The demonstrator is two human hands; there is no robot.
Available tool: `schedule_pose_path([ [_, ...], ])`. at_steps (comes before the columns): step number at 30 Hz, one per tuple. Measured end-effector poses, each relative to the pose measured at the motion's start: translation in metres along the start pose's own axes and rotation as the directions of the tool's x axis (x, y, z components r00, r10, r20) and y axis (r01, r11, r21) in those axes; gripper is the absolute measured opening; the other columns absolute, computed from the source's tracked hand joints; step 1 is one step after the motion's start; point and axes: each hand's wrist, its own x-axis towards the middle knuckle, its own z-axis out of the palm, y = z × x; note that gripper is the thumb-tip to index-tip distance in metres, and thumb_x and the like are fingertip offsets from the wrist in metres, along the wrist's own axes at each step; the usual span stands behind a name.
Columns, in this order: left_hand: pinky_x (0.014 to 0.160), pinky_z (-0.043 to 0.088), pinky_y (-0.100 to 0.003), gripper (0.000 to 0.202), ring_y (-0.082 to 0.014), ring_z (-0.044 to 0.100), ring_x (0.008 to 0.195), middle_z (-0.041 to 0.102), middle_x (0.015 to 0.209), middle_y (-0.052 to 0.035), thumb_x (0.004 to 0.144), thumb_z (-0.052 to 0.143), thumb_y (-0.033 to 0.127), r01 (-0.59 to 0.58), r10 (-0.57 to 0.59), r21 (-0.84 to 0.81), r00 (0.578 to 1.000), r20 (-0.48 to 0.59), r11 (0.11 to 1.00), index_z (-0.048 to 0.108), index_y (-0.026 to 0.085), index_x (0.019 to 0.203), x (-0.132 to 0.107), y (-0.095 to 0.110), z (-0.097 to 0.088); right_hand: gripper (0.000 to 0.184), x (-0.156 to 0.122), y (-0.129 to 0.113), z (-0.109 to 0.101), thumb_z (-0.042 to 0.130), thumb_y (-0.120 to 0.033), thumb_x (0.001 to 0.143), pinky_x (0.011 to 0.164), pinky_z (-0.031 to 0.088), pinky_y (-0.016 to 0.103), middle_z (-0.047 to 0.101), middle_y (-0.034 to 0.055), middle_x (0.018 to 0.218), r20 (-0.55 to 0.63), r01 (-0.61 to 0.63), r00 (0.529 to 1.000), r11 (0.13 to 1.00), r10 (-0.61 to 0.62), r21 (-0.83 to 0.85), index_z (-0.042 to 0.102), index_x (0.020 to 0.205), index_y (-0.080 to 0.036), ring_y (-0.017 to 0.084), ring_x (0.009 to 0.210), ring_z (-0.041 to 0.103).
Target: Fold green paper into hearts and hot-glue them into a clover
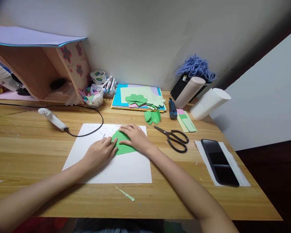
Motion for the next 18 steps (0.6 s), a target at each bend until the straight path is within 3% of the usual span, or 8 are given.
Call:
schedule_pose_path([
  [18, 0.053, 0.042, -0.032, 0.027, -0.0203, 0.055, 0.071, 0.058, 0.077, -0.0086, 0.088, 0.040, 0.024, -0.027, 0.027, 0.017, 1.000, -0.002, 0.999, 0.057, 0.008, 0.103, -0.0003, -0.0014, 0.0024, 0.053, -0.0024, -0.0048, 0.0025, 0.050, -0.050, 0.081, 0.091, 0.041, 0.041, 0.053, 0.0064, 0.127, -0.012, -0.003, 1.000, 0.988, 0.001, -0.155, 0.047, 0.126, -0.022, 0.025, 0.107, 0.047],
])
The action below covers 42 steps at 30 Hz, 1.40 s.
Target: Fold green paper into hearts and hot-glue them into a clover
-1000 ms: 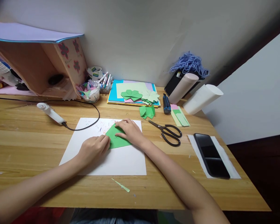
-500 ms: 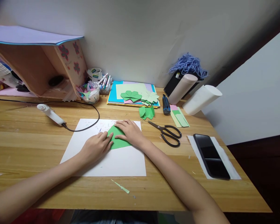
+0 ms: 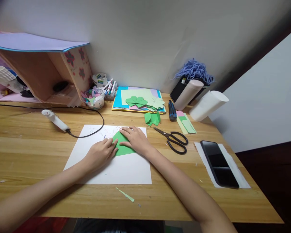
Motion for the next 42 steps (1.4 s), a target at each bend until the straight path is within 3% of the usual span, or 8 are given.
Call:
schedule_pose_path([
  [10, 0.058, 0.046, -0.033, 0.025, -0.0212, 0.056, 0.074, 0.059, 0.080, -0.0093, 0.088, 0.040, 0.025, 0.003, 0.001, -0.051, 0.997, 0.083, 0.999, 0.059, 0.010, 0.097, 0.003, -0.005, -0.002, 0.052, 0.002, -0.004, 0.003, 0.042, -0.050, 0.085, 0.087, 0.041, 0.044, 0.052, 0.0101, 0.128, 0.011, 0.013, 1.000, 0.991, -0.011, -0.132, 0.047, 0.125, -0.018, 0.028, 0.105, 0.048],
  [17, 0.089, 0.047, -0.039, 0.030, -0.0259, 0.053, 0.110, 0.055, 0.121, -0.0167, 0.087, 0.043, 0.028, 0.022, -0.016, -0.230, 1.000, 0.027, 0.973, 0.059, 0.010, 0.106, 0.002, -0.012, 0.002, 0.049, 0.000, -0.003, 0.000, 0.038, -0.049, 0.087, 0.088, 0.039, 0.040, 0.048, 0.0069, 0.132, 0.041, 0.042, 0.999, 0.988, -0.036, -0.151, 0.046, 0.127, -0.022, 0.026, 0.106, 0.048],
  [24, 0.089, 0.048, -0.040, 0.027, -0.0246, 0.056, 0.107, 0.061, 0.114, -0.0125, 0.088, 0.040, 0.026, 0.059, -0.046, -0.345, 0.998, 0.044, 0.937, 0.063, 0.015, 0.097, 0.003, -0.017, 0.003, 0.050, 0.000, -0.003, 0.003, 0.036, -0.049, 0.088, 0.089, 0.037, 0.040, 0.048, 0.0084, 0.131, -0.008, -0.083, 0.997, 0.984, 0.083, -0.161, 0.045, 0.128, -0.021, 0.027, 0.111, 0.044],
  [28, 0.080, 0.048, -0.036, 0.015, -0.0213, 0.059, 0.095, 0.062, 0.105, -0.0091, 0.086, 0.045, 0.025, 0.250, -0.250, -0.467, 0.966, 0.064, 0.848, 0.059, 0.018, 0.084, 0.006, -0.018, 0.005, 0.043, -0.002, -0.001, 0.004, 0.042, -0.046, 0.087, 0.090, 0.036, 0.039, 0.052, 0.0112, 0.122, -0.080, -0.139, 0.988, 0.988, 0.134, -0.068, 0.052, 0.120, -0.020, 0.026, 0.107, 0.044],
  [30, 0.073, 0.048, -0.034, 0.013, -0.0197, 0.058, 0.088, 0.060, 0.101, -0.0076, 0.082, 0.053, 0.027, 0.363, -0.364, -0.527, 0.925, 0.107, 0.768, 0.054, 0.018, 0.091, 0.007, -0.020, 0.007, 0.039, -0.002, -0.001, 0.003, 0.048, -0.044, 0.085, 0.083, 0.039, 0.036, 0.056, 0.0113, 0.108, -0.085, -0.171, 0.981, 0.985, 0.172, 0.017, 0.055, 0.114, -0.020, 0.025, 0.099, 0.048],
  [32, 0.067, 0.047, -0.031, 0.028, -0.0182, 0.057, 0.082, 0.058, 0.099, -0.0061, 0.078, 0.058, 0.028, 0.438, -0.427, -0.576, 0.889, 0.165, 0.690, 0.049, 0.019, 0.103, 0.008, -0.022, 0.009, 0.033, -0.003, 0.000, 0.003, 0.053, -0.041, 0.082, 0.078, 0.041, 0.034, 0.056, 0.0093, 0.098, -0.072, -0.186, 0.978, 0.973, 0.197, 0.136, 0.056, 0.107, -0.020, 0.022, 0.091, 0.051],
  [37, 0.066, 0.041, -0.028, 0.034, -0.0167, 0.056, 0.077, 0.060, 0.085, -0.0009, 0.078, 0.057, 0.027, 0.488, -0.410, -0.646, 0.867, 0.283, 0.587, 0.046, 0.021, 0.110, 0.008, -0.024, 0.008, 0.024, -0.002, 0.005, 0.000, 0.063, -0.030, 0.077, 0.068, 0.041, 0.026, 0.056, 0.0022, 0.083, 0.018, -0.231, 0.969, 0.879, 0.246, 0.417, 0.056, 0.097, -0.020, 0.015, 0.076, 0.053],
  [42, 0.064, 0.038, -0.028, 0.030, -0.0173, 0.053, 0.079, 0.055, 0.087, -0.0012, 0.076, 0.059, 0.038, 0.493, -0.433, -0.565, 0.866, 0.249, 0.661, 0.052, 0.021, 0.100, 0.008, -0.020, 0.004, 0.021, 0.000, 0.008, -0.002, 0.069, -0.029, 0.068, 0.061, 0.038, 0.025, 0.054, -0.0013, 0.070, 0.122, -0.369, 0.928, 0.824, 0.352, 0.429, 0.057, 0.082, -0.019, 0.014, 0.067, 0.050],
])
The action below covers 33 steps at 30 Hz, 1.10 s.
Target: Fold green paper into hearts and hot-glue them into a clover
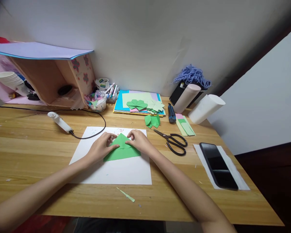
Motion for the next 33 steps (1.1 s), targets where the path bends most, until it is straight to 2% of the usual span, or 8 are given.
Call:
schedule_pose_path([
  [5, 0.060, 0.036, -0.027, 0.029, -0.0167, 0.051, 0.074, 0.053, 0.084, -0.0011, 0.072, 0.061, 0.045, -0.005, 0.006, 0.057, 1.000, -0.010, 0.998, 0.051, 0.020, 0.081, 0.000, 0.002, 0.000, 0.017, -0.002, -0.002, 0.001, 0.069, -0.026, 0.066, 0.062, 0.038, 0.025, 0.056, -0.0006, 0.072, 0.012, -0.031, 0.999, 0.999, 0.031, 0.008, 0.055, 0.070, -0.018, 0.014, 0.070, 0.051],
  [9, 0.056, 0.036, -0.025, 0.023, -0.0139, 0.048, 0.064, 0.053, 0.072, 0.0015, 0.078, 0.056, 0.039, -0.094, 0.096, -0.057, 0.995, 0.037, 0.994, 0.047, 0.019, 0.073, 0.003, 0.001, -0.003, 0.029, -0.002, -0.004, -0.002, 0.072, -0.026, 0.063, 0.055, 0.039, 0.024, 0.059, -0.0020, 0.073, -0.008, -0.074, 0.997, 0.984, 0.077, 0.163, 0.054, 0.085, -0.019, 0.011, 0.060, 0.050],
  [12, 0.063, 0.041, -0.026, 0.009, -0.0137, 0.052, 0.070, 0.056, 0.076, 0.0007, 0.082, 0.051, 0.027, -0.195, 0.188, -0.099, 0.979, -0.073, 0.976, 0.048, 0.019, 0.079, 0.002, 0.003, -0.008, 0.019, -0.004, -0.013, -0.010, 0.065, -0.023, 0.071, 0.053, 0.039, 0.023, 0.059, -0.0010, 0.073, -0.093, 0.092, 0.993, 0.974, -0.074, 0.207, 0.057, 0.087, -0.019, 0.011, 0.057, 0.048],
  [16, 0.078, 0.043, -0.031, 0.014, -0.0162, 0.055, 0.084, 0.062, 0.087, -0.0026, 0.081, 0.048, 0.011, -0.427, 0.460, 0.171, 0.832, -0.310, 0.888, 0.053, 0.020, 0.090, 0.000, 0.002, -0.017, 0.008, -0.007, -0.026, -0.019, 0.054, -0.015, 0.080, 0.067, 0.042, 0.028, 0.061, 0.0036, 0.079, -0.304, 0.492, 0.814, 0.865, -0.496, -0.093, 0.060, 0.077, -0.020, 0.015, 0.074, 0.053],
  [18, 0.083, 0.042, -0.034, 0.020, -0.0167, 0.056, 0.085, 0.064, 0.089, -0.0027, 0.081, 0.048, 0.009, -0.502, 0.599, 0.346, 0.746, -0.291, 0.793, 0.056, 0.021, 0.094, 0.000, -0.002, -0.019, 0.009, -0.008, -0.024, -0.018, 0.054, -0.015, 0.081, 0.069, 0.041, 0.029, 0.063, 0.0045, 0.079, -0.285, 0.567, 0.721, 0.774, -0.632, -0.281, 0.059, 0.076, -0.020, 0.016, 0.077, 0.054],
  [20, 0.081, 0.043, -0.033, 0.022, -0.0170, 0.057, 0.082, 0.065, 0.089, -0.0031, 0.081, 0.047, 0.009, -0.542, 0.670, 0.452, 0.718, -0.190, 0.708, 0.058, 0.021, 0.097, 0.000, -0.006, -0.017, 0.011, -0.008, -0.017, -0.013, 0.050, -0.016, 0.083, 0.067, 0.040, 0.029, 0.064, 0.0051, 0.079, -0.197, 0.589, 0.696, 0.706, -0.691, -0.393, 0.058, 0.075, -0.019, 0.017, 0.077, 0.055],
  [27, 0.060, 0.040, -0.028, 0.021, -0.0176, 0.057, 0.072, 0.063, 0.082, -0.0068, 0.085, 0.042, 0.017, -0.478, 0.454, 0.452, 0.875, 0.170, 0.753, 0.062, 0.018, 0.089, -0.002, -0.009, -0.008, 0.018, -0.006, 0.004, -0.006, 0.042, -0.014, 0.084, 0.065, 0.042, 0.027, 0.065, 0.0057, 0.086, 0.144, 0.538, 0.841, 0.782, -0.521, -0.316, 0.059, 0.082, -0.021, 0.017, 0.079, 0.058],
  [33, 0.066, 0.039, -0.028, 0.020, -0.0170, 0.053, 0.079, 0.058, 0.086, -0.0061, 0.087, 0.040, 0.023, -0.344, 0.336, 0.214, 0.939, 0.074, 0.914, 0.058, 0.019, 0.083, 0.004, -0.009, -0.009, 0.015, -0.002, 0.006, -0.008, 0.047, -0.029, 0.087, 0.073, 0.042, 0.031, 0.062, 0.0060, 0.087, 0.066, 0.436, 0.900, 0.894, -0.432, -0.098, 0.060, 0.083, -0.022, 0.018, 0.084, 0.056],
])
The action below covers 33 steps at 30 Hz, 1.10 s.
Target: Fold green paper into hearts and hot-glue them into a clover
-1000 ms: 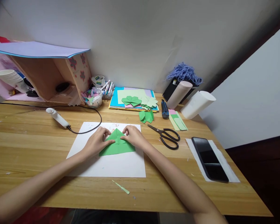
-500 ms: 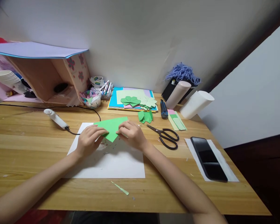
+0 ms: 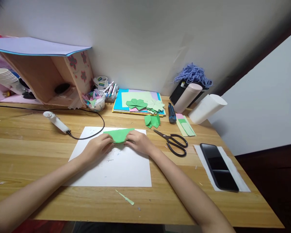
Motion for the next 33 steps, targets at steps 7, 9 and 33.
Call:
schedule_pose_path([
  [7, 0.064, 0.037, -0.027, 0.024, -0.0142, 0.049, 0.069, 0.049, 0.072, -0.0003, 0.086, 0.043, 0.030, 0.221, -0.241, -0.269, 0.969, -0.046, 0.938, 0.047, 0.018, 0.066, 0.008, 0.000, 0.001, 0.026, 0.007, -0.005, 0.011, 0.052, -0.038, 0.084, 0.069, 0.036, 0.029, 0.056, 0.0015, 0.074, -0.144, -0.329, 0.933, 0.944, 0.329, 0.026, 0.052, 0.067, -0.019, 0.017, 0.076, 0.048],
  [9, 0.065, 0.037, -0.028, 0.025, -0.0152, 0.049, 0.071, 0.049, 0.074, -0.0008, 0.086, 0.043, 0.032, 0.257, -0.284, -0.253, 0.956, -0.075, 0.933, 0.048, 0.018, 0.066, 0.008, 0.001, 0.002, 0.028, 0.007, -0.006, 0.013, 0.051, -0.041, 0.084, 0.071, 0.034, 0.031, 0.056, 0.0013, 0.075, -0.164, -0.384, 0.912, 0.923, 0.377, -0.013, 0.052, 0.066, -0.019, 0.018, 0.078, 0.046],
  [33, 0.062, 0.036, -0.029, 0.025, -0.0183, 0.051, 0.074, 0.051, 0.078, -0.0027, 0.078, 0.052, 0.042, 0.381, -0.381, -0.021, 0.921, -0.087, 0.925, 0.049, 0.020, 0.067, 0.008, 0.000, 0.002, 0.026, 0.006, -0.004, 0.024, 0.050, -0.045, 0.083, 0.072, 0.035, 0.036, 0.055, 0.0059, 0.079, -0.296, -0.457, 0.871, 0.866, 0.391, -0.202, 0.051, 0.073, -0.021, 0.023, 0.080, 0.045],
])
